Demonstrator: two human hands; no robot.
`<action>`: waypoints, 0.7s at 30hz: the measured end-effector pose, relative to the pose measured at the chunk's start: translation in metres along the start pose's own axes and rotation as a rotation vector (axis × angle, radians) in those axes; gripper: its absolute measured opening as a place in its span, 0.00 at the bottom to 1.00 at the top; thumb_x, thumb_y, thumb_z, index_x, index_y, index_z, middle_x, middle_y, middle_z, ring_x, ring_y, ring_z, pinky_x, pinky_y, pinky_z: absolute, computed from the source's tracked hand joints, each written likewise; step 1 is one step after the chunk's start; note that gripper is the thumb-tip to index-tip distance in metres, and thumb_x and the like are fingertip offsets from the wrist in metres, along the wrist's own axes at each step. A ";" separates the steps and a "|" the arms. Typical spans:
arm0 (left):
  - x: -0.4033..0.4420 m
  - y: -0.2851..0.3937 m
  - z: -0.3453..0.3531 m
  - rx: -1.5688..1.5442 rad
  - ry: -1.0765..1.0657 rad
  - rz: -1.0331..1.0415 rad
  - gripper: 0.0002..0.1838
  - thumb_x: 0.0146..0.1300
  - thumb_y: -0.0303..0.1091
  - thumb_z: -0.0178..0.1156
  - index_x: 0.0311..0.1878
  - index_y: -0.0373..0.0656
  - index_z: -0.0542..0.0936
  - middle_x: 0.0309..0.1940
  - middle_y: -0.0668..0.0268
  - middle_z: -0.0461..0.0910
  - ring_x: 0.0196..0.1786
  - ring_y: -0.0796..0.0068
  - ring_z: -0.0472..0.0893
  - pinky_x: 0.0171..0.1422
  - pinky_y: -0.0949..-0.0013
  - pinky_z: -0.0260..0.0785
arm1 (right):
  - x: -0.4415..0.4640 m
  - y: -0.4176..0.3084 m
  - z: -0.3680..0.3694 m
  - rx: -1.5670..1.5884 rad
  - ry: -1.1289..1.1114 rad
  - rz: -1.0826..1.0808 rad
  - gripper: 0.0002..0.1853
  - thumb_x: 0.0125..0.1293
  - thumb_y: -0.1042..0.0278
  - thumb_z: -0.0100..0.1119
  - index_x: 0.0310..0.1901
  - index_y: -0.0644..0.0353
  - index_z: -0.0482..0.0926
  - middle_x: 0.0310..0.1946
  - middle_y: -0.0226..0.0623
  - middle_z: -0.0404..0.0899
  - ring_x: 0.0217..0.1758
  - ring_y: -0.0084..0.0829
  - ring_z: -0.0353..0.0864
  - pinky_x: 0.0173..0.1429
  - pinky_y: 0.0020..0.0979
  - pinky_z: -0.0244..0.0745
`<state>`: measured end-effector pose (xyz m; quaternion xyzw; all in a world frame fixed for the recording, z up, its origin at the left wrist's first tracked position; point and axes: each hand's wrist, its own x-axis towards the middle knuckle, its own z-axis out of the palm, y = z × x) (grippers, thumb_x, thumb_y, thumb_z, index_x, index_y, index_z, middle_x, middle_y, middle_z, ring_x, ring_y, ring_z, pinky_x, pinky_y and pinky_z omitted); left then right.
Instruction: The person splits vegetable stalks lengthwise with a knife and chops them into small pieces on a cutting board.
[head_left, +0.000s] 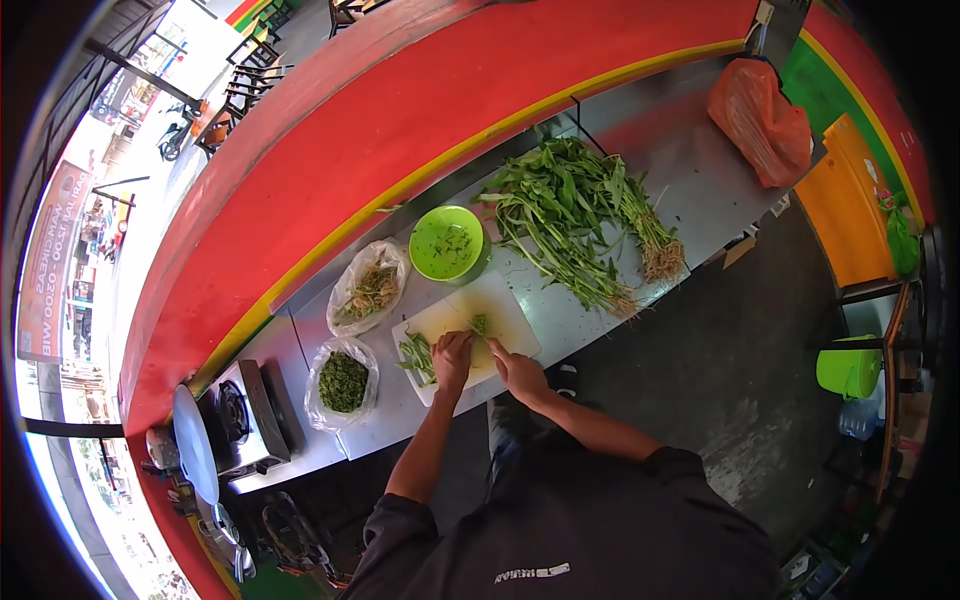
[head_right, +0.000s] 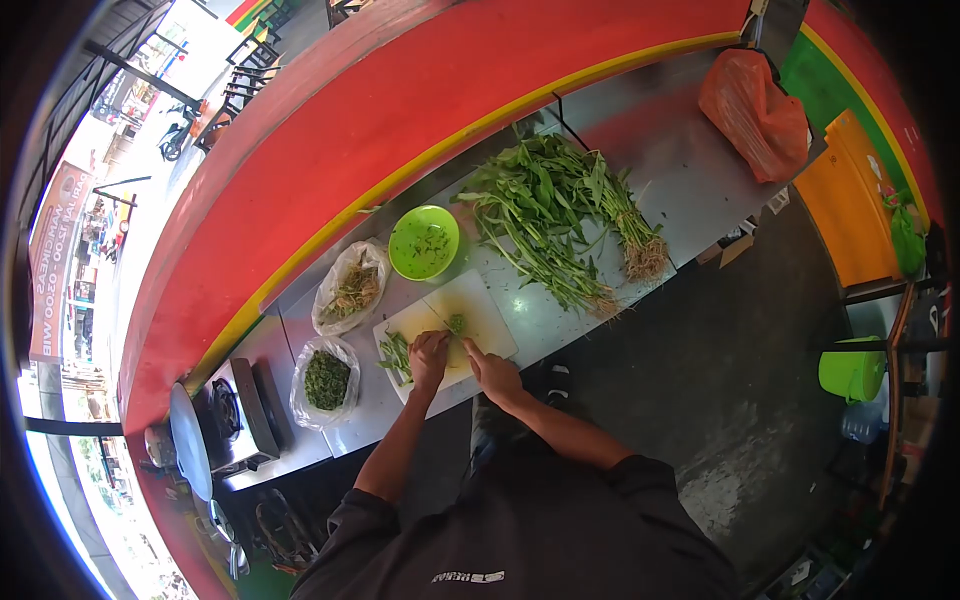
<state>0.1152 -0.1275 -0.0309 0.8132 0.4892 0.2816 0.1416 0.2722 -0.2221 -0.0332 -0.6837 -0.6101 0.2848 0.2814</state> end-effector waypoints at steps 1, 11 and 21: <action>0.000 0.000 0.000 0.004 0.001 0.006 0.07 0.62 0.30 0.67 0.42 0.47 0.87 0.39 0.67 0.86 0.45 0.63 0.84 0.50 0.57 0.69 | -0.002 0.001 -0.001 0.030 0.018 -0.034 0.23 0.77 0.61 0.53 0.72 0.48 0.68 0.22 0.50 0.81 0.24 0.54 0.83 0.28 0.53 0.77; -0.001 0.005 0.001 0.010 0.009 0.005 0.06 0.62 0.30 0.67 0.41 0.47 0.87 0.38 0.67 0.86 0.44 0.62 0.83 0.49 0.57 0.69 | -0.002 0.008 0.011 -0.011 0.032 -0.042 0.24 0.79 0.56 0.50 0.74 0.43 0.65 0.21 0.47 0.80 0.23 0.54 0.83 0.27 0.52 0.79; 0.000 0.001 0.001 -0.054 -0.020 -0.015 0.07 0.62 0.29 0.67 0.43 0.46 0.87 0.39 0.67 0.85 0.45 0.61 0.83 0.51 0.57 0.69 | -0.005 0.007 0.005 0.008 -0.001 -0.027 0.25 0.78 0.57 0.50 0.74 0.44 0.65 0.22 0.49 0.81 0.25 0.55 0.84 0.30 0.53 0.79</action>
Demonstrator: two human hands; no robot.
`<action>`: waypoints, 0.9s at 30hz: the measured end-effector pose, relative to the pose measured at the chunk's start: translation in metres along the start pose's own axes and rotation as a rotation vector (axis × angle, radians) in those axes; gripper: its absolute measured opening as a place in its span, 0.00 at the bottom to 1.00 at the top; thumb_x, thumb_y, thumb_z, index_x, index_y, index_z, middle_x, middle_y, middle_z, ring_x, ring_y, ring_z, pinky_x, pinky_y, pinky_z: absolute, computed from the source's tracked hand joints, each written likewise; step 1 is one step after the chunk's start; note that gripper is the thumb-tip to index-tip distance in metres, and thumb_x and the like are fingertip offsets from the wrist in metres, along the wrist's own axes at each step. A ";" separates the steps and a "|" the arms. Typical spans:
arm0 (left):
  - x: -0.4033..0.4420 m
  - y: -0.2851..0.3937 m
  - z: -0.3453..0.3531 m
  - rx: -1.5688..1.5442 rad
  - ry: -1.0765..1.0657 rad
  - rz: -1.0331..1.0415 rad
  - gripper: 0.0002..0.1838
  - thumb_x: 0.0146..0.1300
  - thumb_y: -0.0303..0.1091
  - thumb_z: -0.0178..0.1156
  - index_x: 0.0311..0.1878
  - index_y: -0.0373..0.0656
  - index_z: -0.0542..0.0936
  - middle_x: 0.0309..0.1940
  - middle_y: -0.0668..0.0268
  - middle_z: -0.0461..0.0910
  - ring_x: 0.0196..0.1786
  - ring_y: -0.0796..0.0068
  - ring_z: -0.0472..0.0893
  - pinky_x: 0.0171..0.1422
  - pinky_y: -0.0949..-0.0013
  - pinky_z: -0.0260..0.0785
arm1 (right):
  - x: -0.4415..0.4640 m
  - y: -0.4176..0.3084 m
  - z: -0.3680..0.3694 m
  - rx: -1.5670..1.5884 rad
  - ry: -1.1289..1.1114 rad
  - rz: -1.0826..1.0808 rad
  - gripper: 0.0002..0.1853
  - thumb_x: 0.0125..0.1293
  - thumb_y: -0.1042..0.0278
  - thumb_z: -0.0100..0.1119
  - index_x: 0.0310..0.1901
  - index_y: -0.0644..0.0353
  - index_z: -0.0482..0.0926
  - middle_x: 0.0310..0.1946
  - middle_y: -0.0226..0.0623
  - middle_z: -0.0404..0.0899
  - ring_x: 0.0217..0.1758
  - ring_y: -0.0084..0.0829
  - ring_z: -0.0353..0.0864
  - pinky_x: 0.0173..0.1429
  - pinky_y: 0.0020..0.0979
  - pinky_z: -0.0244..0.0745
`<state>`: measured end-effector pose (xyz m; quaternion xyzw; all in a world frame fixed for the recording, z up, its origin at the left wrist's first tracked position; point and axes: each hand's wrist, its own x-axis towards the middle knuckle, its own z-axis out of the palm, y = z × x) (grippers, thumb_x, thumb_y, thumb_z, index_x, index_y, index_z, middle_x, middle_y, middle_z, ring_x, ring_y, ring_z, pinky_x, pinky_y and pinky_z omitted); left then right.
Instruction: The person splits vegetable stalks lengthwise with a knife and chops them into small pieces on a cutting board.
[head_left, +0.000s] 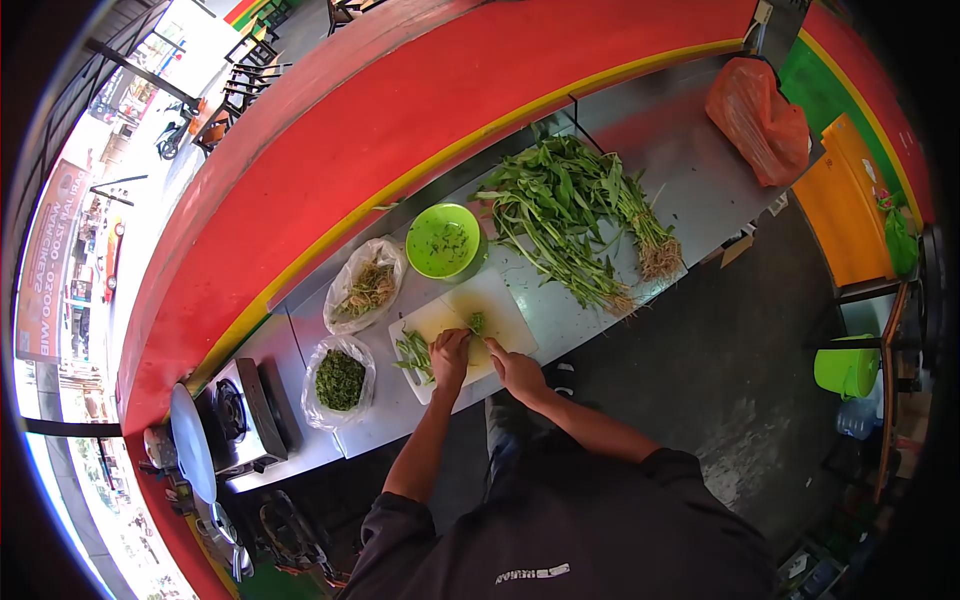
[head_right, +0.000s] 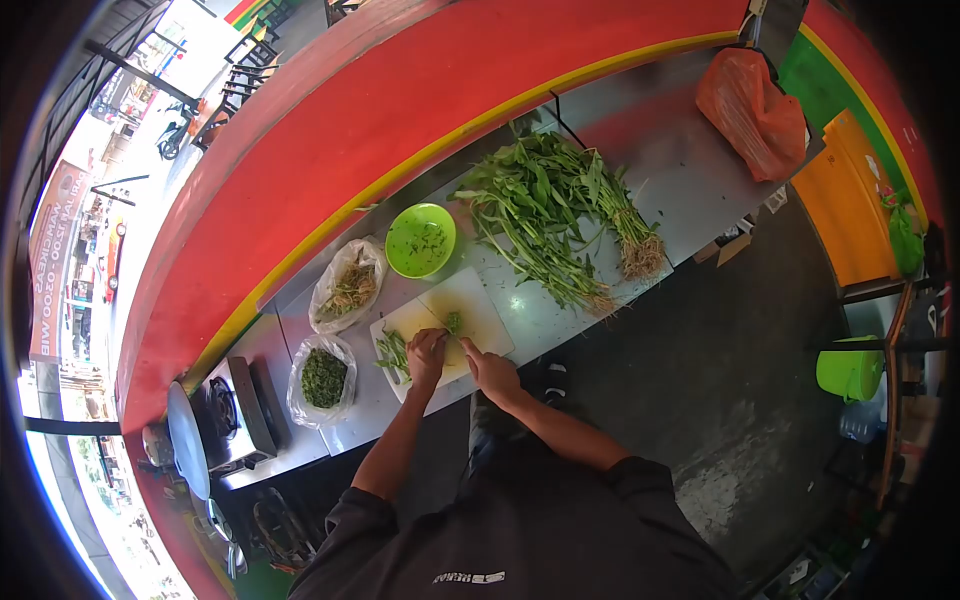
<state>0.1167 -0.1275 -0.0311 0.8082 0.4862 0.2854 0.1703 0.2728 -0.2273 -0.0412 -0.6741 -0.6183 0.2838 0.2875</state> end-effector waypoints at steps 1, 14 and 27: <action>0.000 0.002 -0.001 0.035 -0.003 0.003 0.07 0.62 0.29 0.67 0.43 0.46 0.87 0.39 0.66 0.85 0.45 0.61 0.83 0.51 0.57 0.69 | 0.002 0.000 0.001 0.004 -0.001 0.000 0.25 0.79 0.56 0.50 0.74 0.44 0.65 0.21 0.49 0.81 0.25 0.55 0.84 0.30 0.54 0.79; 0.006 0.002 -0.003 -0.060 0.003 0.048 0.05 0.61 0.27 0.66 0.41 0.42 0.87 0.35 0.62 0.86 0.41 0.57 0.85 0.47 0.55 0.73 | 0.005 0.004 0.007 -0.037 0.032 -0.023 0.23 0.78 0.59 0.52 0.72 0.46 0.67 0.21 0.48 0.81 0.24 0.54 0.83 0.28 0.52 0.78; 0.006 0.002 0.002 -0.019 0.007 0.048 0.06 0.61 0.29 0.68 0.41 0.44 0.87 0.37 0.64 0.86 0.42 0.60 0.84 0.47 0.56 0.72 | 0.006 0.002 -0.003 -0.077 0.017 0.008 0.24 0.77 0.60 0.53 0.72 0.43 0.66 0.21 0.47 0.80 0.24 0.54 0.83 0.28 0.53 0.78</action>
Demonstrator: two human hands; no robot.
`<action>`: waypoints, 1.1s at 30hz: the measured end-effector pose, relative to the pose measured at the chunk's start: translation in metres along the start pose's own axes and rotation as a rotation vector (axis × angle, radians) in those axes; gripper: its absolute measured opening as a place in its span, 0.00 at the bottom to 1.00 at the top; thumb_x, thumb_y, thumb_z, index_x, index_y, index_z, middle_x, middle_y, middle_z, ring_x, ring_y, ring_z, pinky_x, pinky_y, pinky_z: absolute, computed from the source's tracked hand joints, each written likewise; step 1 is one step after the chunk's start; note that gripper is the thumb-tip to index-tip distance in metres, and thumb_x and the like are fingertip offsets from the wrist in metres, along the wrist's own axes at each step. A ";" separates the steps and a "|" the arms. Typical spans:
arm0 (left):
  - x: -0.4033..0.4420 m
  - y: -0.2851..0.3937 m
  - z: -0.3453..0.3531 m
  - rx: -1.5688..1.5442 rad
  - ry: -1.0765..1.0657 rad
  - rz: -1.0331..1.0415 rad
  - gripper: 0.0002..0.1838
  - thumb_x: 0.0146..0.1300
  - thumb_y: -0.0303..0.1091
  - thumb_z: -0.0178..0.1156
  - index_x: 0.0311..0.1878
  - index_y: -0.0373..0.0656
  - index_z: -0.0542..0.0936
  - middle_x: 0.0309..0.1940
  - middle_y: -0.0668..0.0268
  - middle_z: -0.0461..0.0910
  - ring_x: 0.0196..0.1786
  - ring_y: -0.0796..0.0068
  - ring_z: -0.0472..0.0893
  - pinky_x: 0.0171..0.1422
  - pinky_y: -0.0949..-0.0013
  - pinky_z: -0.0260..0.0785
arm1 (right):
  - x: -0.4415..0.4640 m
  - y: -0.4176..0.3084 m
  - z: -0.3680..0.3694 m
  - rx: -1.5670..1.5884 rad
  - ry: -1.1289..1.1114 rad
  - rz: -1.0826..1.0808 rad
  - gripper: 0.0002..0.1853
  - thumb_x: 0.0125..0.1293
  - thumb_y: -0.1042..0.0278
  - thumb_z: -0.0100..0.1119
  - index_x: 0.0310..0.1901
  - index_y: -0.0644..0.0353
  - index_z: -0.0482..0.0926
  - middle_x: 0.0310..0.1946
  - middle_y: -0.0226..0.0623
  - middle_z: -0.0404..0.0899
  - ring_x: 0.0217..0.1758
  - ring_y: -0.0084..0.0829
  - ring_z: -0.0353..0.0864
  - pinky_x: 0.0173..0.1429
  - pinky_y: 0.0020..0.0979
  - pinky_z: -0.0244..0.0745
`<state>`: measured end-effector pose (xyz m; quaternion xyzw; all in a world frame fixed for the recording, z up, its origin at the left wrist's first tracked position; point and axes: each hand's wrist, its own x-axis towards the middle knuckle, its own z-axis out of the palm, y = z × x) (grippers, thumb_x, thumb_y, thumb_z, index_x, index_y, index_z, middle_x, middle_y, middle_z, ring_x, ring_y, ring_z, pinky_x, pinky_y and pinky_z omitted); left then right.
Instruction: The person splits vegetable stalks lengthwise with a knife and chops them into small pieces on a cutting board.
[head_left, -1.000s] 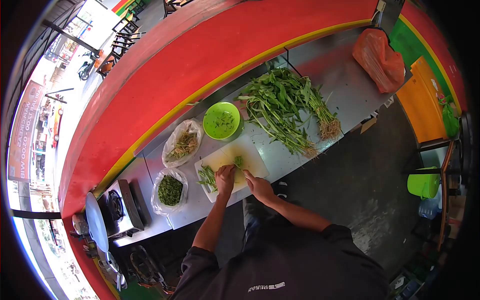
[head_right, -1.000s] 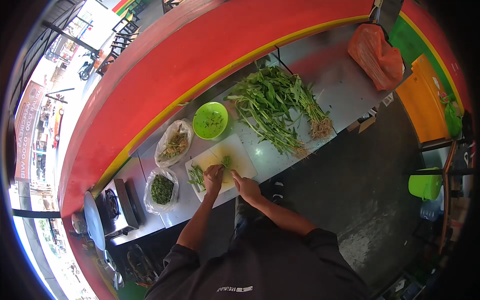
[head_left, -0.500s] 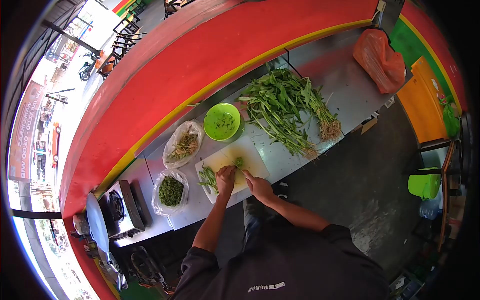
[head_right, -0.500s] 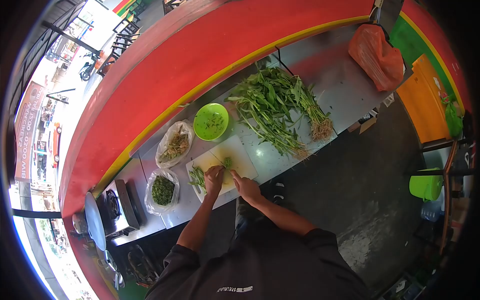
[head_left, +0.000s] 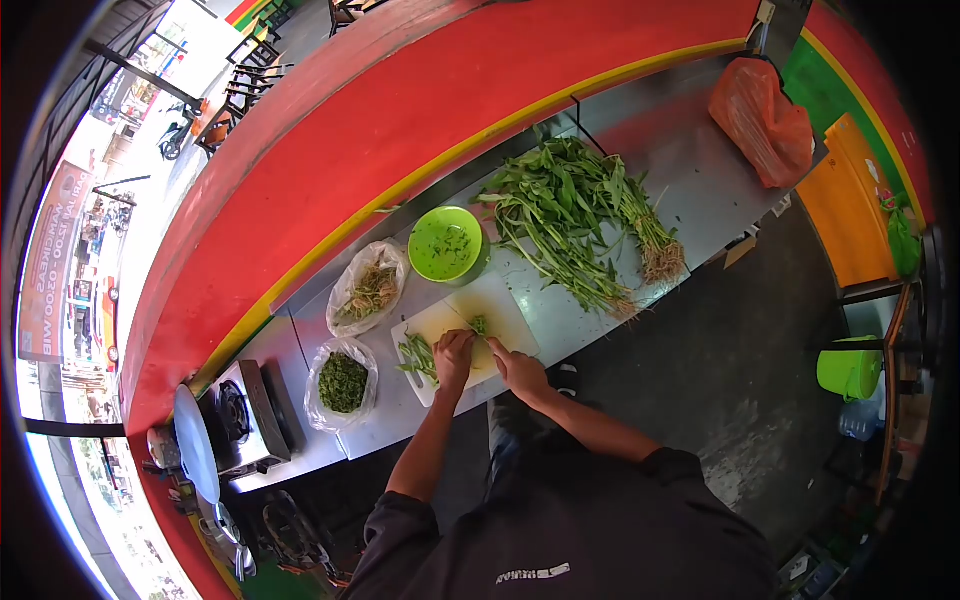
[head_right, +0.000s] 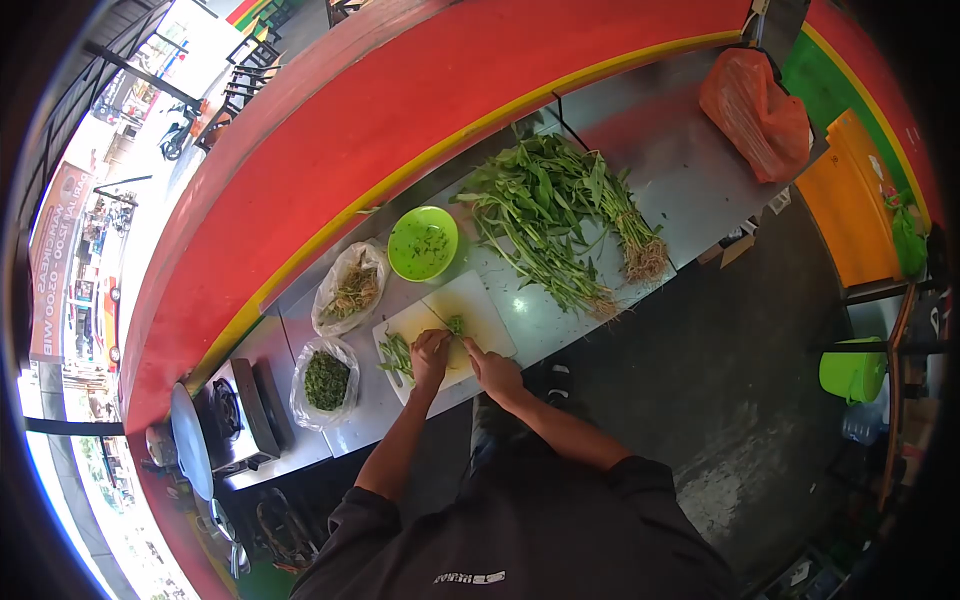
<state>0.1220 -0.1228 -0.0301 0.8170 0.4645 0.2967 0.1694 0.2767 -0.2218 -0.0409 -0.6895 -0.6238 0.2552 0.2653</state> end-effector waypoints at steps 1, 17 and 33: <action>-0.002 0.000 0.001 0.014 0.014 -0.006 0.06 0.61 0.29 0.68 0.41 0.45 0.87 0.37 0.64 0.86 0.42 0.60 0.84 0.47 0.55 0.72 | 0.000 0.001 0.001 0.013 0.023 -0.011 0.25 0.77 0.60 0.53 0.72 0.43 0.65 0.21 0.47 0.80 0.24 0.53 0.83 0.28 0.53 0.78; -0.005 -0.006 0.002 0.005 -0.001 -0.032 0.06 0.61 0.27 0.67 0.42 0.44 0.87 0.36 0.64 0.85 0.42 0.60 0.83 0.48 0.56 0.71 | 0.000 -0.004 -0.005 0.035 0.019 -0.014 0.23 0.77 0.60 0.53 0.71 0.45 0.68 0.22 0.47 0.81 0.25 0.53 0.84 0.29 0.53 0.77; -0.007 -0.007 0.003 0.065 0.012 -0.009 0.06 0.61 0.28 0.67 0.42 0.46 0.87 0.37 0.66 0.85 0.43 0.61 0.82 0.49 0.57 0.70 | -0.004 0.002 -0.003 0.065 0.015 -0.037 0.23 0.75 0.63 0.54 0.70 0.48 0.69 0.24 0.50 0.82 0.26 0.53 0.84 0.30 0.52 0.79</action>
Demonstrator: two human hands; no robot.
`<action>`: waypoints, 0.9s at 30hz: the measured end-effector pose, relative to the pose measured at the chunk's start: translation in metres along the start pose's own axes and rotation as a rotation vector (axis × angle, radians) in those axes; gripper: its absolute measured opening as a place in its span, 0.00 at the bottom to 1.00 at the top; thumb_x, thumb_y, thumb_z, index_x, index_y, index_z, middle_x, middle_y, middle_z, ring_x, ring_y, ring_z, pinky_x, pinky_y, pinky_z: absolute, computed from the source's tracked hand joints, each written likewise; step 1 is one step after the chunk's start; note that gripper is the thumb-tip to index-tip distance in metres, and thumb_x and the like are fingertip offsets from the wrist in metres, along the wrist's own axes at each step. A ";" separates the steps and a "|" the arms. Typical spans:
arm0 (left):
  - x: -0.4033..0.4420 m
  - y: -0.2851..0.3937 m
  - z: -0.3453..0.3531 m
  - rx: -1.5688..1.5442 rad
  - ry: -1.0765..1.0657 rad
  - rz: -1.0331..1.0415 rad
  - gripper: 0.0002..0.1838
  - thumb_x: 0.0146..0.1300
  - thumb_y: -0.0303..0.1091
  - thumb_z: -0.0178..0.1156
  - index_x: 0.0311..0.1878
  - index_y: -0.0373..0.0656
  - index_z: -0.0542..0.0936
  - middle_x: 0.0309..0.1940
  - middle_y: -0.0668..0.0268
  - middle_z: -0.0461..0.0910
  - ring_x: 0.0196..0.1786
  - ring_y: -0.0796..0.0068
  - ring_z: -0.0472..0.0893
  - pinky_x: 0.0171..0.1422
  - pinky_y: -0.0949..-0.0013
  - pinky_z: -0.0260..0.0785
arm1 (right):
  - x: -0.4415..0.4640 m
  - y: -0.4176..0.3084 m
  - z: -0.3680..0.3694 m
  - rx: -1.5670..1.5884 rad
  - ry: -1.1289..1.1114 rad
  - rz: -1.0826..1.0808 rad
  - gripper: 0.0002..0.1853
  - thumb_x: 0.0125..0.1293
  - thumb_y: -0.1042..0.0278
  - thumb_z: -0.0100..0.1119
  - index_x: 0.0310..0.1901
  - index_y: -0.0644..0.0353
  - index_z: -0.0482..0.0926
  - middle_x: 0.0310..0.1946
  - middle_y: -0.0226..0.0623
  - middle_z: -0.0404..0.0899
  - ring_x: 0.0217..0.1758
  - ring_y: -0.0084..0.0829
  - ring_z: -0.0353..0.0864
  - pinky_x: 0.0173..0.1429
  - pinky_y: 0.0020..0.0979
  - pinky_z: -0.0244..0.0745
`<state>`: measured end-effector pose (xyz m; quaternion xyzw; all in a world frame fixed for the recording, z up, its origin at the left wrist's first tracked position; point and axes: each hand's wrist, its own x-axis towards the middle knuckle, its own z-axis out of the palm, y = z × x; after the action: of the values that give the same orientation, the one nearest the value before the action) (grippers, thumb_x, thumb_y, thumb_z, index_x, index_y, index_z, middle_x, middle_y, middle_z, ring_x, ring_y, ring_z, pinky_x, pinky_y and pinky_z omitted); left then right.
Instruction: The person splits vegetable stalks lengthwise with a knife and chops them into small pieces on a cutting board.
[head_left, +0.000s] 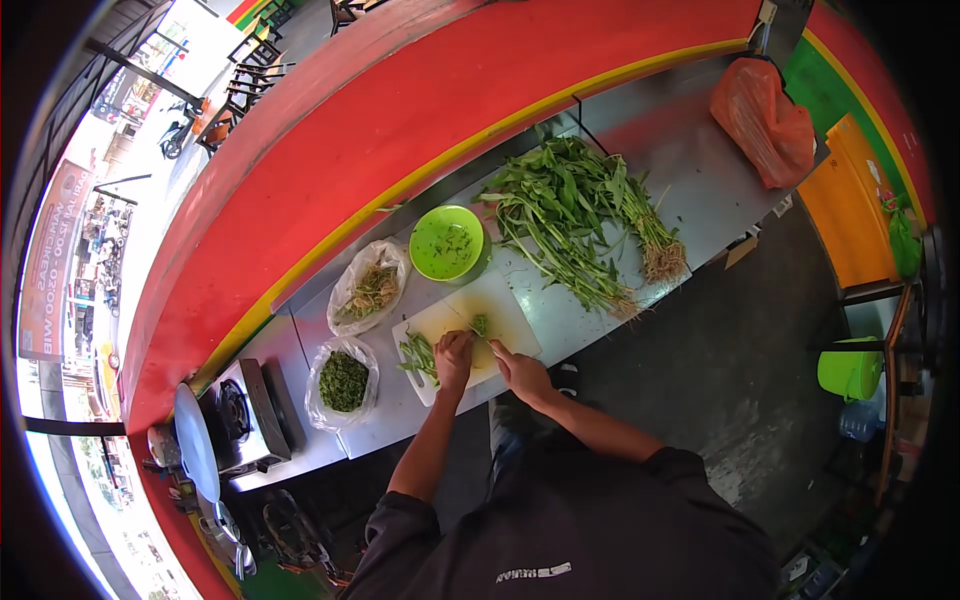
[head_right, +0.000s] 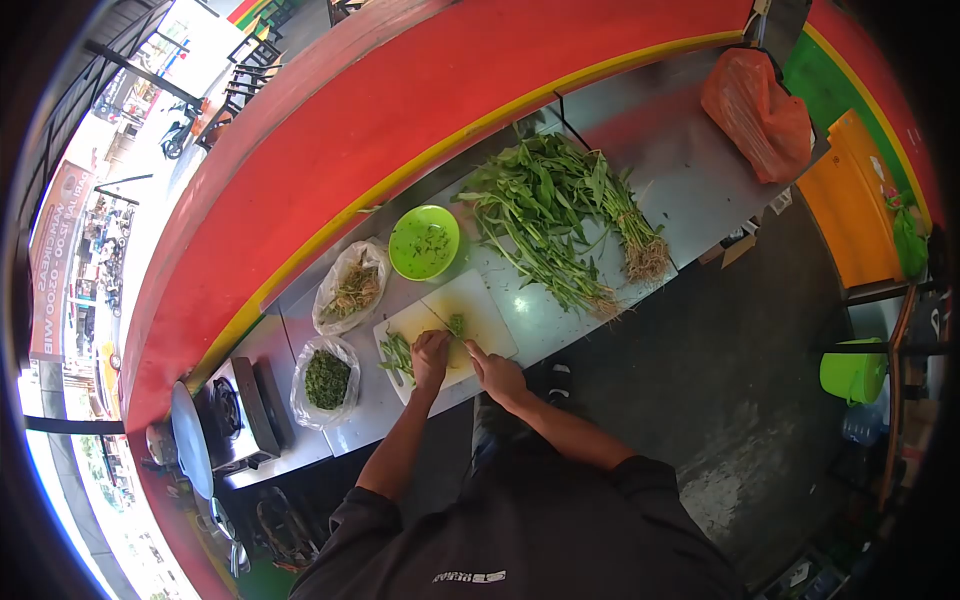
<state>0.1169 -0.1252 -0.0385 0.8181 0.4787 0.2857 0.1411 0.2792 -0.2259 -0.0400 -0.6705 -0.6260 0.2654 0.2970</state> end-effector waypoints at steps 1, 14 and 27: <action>0.000 0.002 -0.002 -0.001 -0.001 0.000 0.06 0.61 0.28 0.67 0.42 0.46 0.87 0.37 0.66 0.85 0.43 0.61 0.82 0.49 0.57 0.70 | 0.001 0.001 0.002 0.000 0.000 0.001 0.23 0.75 0.63 0.54 0.70 0.48 0.69 0.24 0.50 0.82 0.26 0.53 0.84 0.30 0.52 0.79; 0.002 0.001 -0.002 -0.011 -0.057 0.011 0.07 0.62 0.28 0.67 0.44 0.45 0.86 0.40 0.66 0.84 0.46 0.61 0.83 0.50 0.56 0.70 | 0.004 -0.002 0.002 0.003 0.050 -0.002 0.23 0.76 0.61 0.54 0.70 0.47 0.70 0.21 0.50 0.81 0.24 0.54 0.84 0.28 0.53 0.79; 0.007 0.005 -0.005 -0.009 -0.031 -0.005 0.05 0.63 0.31 0.66 0.41 0.46 0.86 0.36 0.65 0.84 0.43 0.60 0.83 0.49 0.56 0.71 | 0.002 -0.003 -0.002 0.031 0.000 0.022 0.22 0.76 0.61 0.54 0.70 0.46 0.69 0.22 0.49 0.82 0.24 0.54 0.83 0.29 0.54 0.78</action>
<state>0.1199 -0.1223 -0.0297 0.8206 0.4772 0.2747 0.1529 0.2789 -0.2236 -0.0358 -0.6726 -0.6143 0.2784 0.3045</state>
